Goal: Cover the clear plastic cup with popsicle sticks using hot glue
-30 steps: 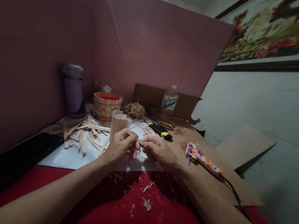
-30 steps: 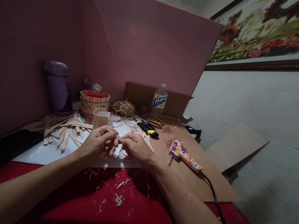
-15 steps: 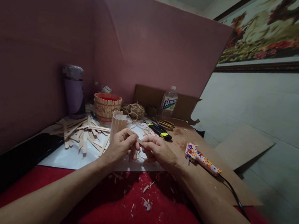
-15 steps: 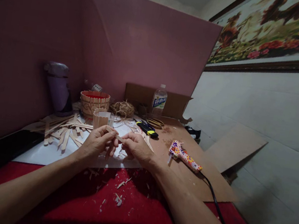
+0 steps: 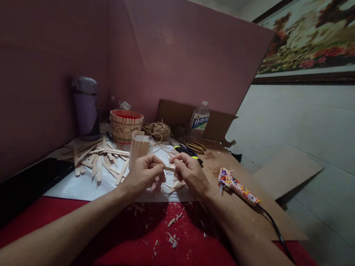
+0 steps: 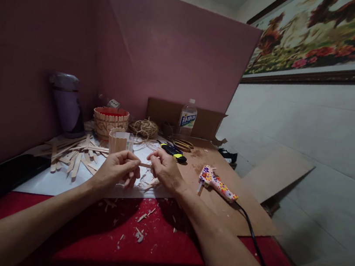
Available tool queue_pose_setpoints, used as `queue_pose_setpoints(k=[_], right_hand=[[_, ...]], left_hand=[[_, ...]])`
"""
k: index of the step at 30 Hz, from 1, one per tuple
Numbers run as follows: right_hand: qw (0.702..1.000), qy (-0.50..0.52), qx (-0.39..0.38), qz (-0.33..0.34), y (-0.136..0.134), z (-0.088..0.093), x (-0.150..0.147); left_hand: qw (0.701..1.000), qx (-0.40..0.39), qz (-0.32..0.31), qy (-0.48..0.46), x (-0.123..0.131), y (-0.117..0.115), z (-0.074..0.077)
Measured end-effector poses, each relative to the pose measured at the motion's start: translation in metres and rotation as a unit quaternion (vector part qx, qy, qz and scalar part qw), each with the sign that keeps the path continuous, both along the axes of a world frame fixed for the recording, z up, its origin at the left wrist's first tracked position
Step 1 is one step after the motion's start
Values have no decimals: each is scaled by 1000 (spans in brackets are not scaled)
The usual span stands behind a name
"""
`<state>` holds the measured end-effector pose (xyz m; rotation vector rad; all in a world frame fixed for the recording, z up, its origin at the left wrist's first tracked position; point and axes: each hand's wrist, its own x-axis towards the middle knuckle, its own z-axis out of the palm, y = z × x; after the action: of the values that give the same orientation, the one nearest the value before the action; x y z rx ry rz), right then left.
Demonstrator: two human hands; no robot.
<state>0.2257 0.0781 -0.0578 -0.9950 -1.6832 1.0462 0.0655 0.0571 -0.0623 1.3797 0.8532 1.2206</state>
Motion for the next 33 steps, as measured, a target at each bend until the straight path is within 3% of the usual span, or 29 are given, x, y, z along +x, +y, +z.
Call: queue_pose_setpoints(k=[4,6,10,12,33], right_hand=[[989,-91,112,-37,1,-2,3],[973,-139,177,-58,-1,1,5],[906,-186,357,-134,-5,7,6],[876,-199,407,-167,-8,9,5],[791,-356,478,-134,-7,2,2]], left_hand=[[992,14,-31,120,0,-4,-1],[990,13,-34,135,0,-5,0],[996,-22,-18,84,-1,-4,3],[997,-33,-8,72,-2,-2,3],[996,-50,28,68,4,-3,-2]])
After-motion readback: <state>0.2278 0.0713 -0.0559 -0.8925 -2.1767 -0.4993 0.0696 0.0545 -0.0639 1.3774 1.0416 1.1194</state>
